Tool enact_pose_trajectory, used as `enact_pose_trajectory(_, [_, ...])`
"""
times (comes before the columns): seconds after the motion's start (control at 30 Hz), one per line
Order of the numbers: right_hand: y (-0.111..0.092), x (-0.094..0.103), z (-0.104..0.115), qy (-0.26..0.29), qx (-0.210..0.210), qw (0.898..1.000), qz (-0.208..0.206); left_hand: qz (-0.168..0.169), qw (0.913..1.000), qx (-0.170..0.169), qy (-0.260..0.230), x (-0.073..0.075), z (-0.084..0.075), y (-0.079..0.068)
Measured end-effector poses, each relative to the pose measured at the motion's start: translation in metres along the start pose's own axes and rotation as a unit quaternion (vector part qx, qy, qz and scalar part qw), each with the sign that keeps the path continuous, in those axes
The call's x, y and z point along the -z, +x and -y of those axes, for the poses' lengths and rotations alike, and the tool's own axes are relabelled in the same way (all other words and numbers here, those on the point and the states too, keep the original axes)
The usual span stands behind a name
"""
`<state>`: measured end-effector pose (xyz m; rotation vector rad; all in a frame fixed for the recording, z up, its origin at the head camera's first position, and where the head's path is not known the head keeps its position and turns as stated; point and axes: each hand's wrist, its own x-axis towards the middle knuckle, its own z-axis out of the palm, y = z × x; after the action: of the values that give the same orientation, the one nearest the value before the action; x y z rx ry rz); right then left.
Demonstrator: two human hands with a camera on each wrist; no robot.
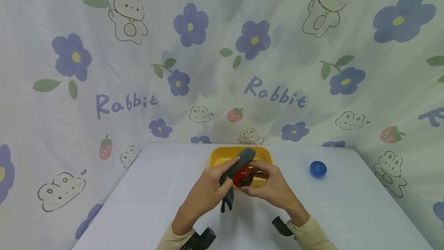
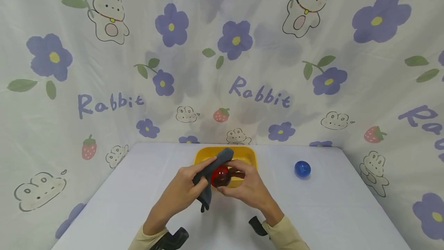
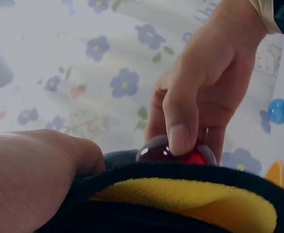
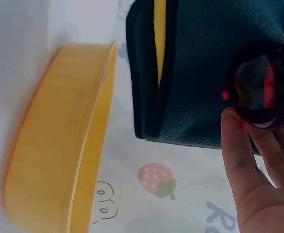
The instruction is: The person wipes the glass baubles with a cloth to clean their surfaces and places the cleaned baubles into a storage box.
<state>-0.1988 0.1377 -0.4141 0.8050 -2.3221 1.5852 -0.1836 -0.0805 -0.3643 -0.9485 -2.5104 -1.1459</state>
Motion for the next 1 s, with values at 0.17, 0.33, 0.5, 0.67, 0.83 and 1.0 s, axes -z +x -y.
enact_pose_trajectory(0.17, [-0.0005,0.0010,0.0015,0.018,0.011,1.000,0.008,0.009,0.9999,0.009,-0.007,0.0009,0.0045,0.0014])
enact_pose_trajectory(0.33, [0.0003,0.0014,0.0038,0.027,0.032,0.999,-0.001,0.011,0.9998,0.014,-0.006,0.0011,0.0090,0.0028])
enact_pose_trajectory(0.5, [0.0012,0.0016,0.0040,0.042,0.039,0.998,-0.019,0.015,0.9996,0.025,-0.006,0.0016,0.0099,0.0033])
enact_pose_trajectory(0.67, [0.0027,0.0015,0.0012,0.061,0.048,0.996,-0.043,0.024,0.9988,0.042,-0.004,0.0022,0.0091,0.0032])
enact_pose_trajectory(0.83, [0.0032,0.0021,0.0011,0.068,0.046,0.994,-0.066,0.032,0.9979,0.057,-0.001,0.0026,0.0080,0.0028])
enact_pose_trajectory(1.0, [0.0029,0.0025,0.0007,0.073,0.038,0.993,-0.080,0.039,0.9969,0.069,-0.005,0.0031,0.0058,0.0021])
